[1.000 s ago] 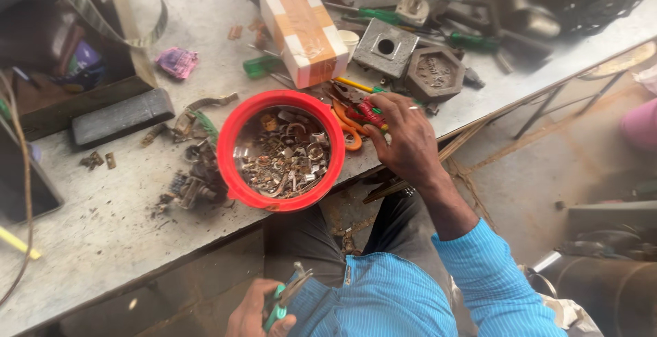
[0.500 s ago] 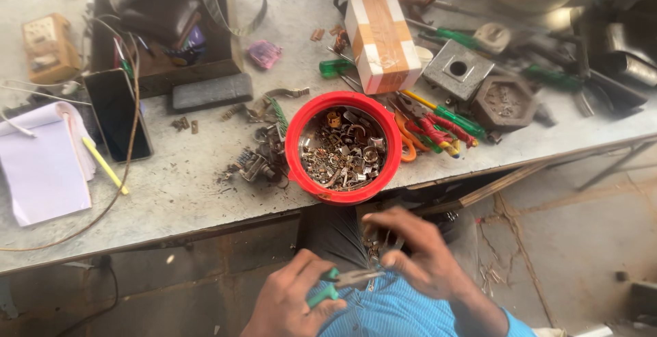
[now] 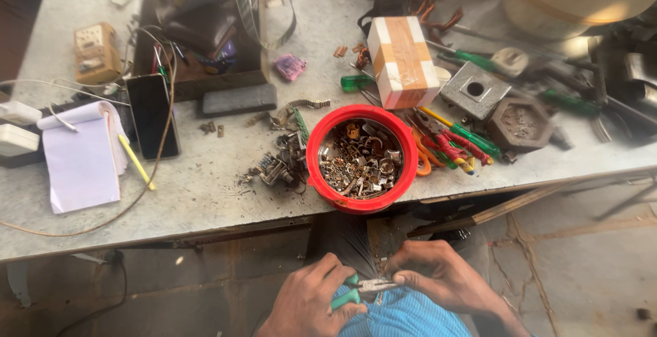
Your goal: The person uses two pliers to manipulate small metal parts over a red bowl, then sets the tools down and sorts through the parts by hand. The person picks up individual pieces, examines them, and places them back into the bowl or on the table.
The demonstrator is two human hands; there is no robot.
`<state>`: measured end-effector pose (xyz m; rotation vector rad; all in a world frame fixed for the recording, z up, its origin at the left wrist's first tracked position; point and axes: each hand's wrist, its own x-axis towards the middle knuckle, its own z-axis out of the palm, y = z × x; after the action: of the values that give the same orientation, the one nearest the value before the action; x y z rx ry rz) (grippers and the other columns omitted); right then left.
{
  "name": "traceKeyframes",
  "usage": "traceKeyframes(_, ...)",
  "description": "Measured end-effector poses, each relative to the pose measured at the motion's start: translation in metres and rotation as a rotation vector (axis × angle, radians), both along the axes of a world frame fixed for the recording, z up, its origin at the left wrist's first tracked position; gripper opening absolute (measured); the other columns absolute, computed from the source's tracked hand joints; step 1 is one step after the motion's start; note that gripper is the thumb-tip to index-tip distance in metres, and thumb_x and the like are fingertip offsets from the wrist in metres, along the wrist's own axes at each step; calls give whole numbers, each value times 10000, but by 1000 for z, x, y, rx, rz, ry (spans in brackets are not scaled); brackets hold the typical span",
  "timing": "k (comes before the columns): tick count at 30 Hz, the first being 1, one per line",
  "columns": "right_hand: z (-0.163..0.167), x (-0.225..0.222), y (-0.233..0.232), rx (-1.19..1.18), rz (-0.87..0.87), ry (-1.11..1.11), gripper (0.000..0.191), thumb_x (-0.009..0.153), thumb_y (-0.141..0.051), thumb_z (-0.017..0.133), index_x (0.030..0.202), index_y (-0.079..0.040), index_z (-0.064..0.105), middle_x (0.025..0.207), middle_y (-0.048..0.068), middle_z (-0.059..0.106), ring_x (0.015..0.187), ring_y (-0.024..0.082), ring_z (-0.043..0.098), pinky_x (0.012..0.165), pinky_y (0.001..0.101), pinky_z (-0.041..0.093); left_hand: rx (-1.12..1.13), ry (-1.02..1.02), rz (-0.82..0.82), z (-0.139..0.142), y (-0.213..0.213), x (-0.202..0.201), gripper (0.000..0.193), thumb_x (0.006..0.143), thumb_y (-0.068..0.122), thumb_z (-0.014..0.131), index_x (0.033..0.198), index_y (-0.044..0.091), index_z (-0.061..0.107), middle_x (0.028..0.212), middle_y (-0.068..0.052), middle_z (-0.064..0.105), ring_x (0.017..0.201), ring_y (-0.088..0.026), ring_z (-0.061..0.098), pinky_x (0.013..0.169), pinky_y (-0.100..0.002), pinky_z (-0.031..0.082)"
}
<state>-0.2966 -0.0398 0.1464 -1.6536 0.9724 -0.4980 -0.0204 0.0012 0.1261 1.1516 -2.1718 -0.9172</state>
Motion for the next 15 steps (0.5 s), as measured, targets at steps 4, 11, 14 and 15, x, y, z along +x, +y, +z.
traceKeyframes(4, 2, -1, -3, 161, -52, 79, 325, 821, -345, 780, 907, -32, 788, 794, 65, 799, 802, 179, 751, 718, 363, 575, 91, -11, 21, 5, 1, 0, 514, 801, 437, 828, 990, -10, 658, 890, -135, 625, 808, -349, 716, 675, -469, 559)
traceKeyframes(11, 6, -1, 0, 145, -42, 14, 291, 862, -293, 759, 923, -9, 755, 817, 65, 734, 800, 163, 717, 716, 330, 581, 58, -47, 8, -15, 0, 2, 238, 681, 246, 885, 749, 70, 740, 931, -90, 668, 846, -310, 705, 744, -457, 553)
traceKeyframes(14, 7, -11, -8, 18, -107, 19, 246, 880, -237, 768, 928, 1, 729, 780, 75, 737, 752, 179, 699, 680, 336, 563, -95, -18, -40, -34, -1, 7, 235, 641, 264, 889, 723, 87, 757, 987, -79, 690, 935, -297, 714, 794, -478, 533)
traceKeyframes(15, 6, -17, -13, -63, -159, 42, 229, 875, -222, 765, 940, -7, 721, 785, 72, 738, 735, 188, 702, 662, 338, 561, -82, -12, -40, -40, -2, 11, 250, 661, 282, 896, 708, 83, 751, 1004, -81, 689, 940, -289, 714, 789, -459, 546)
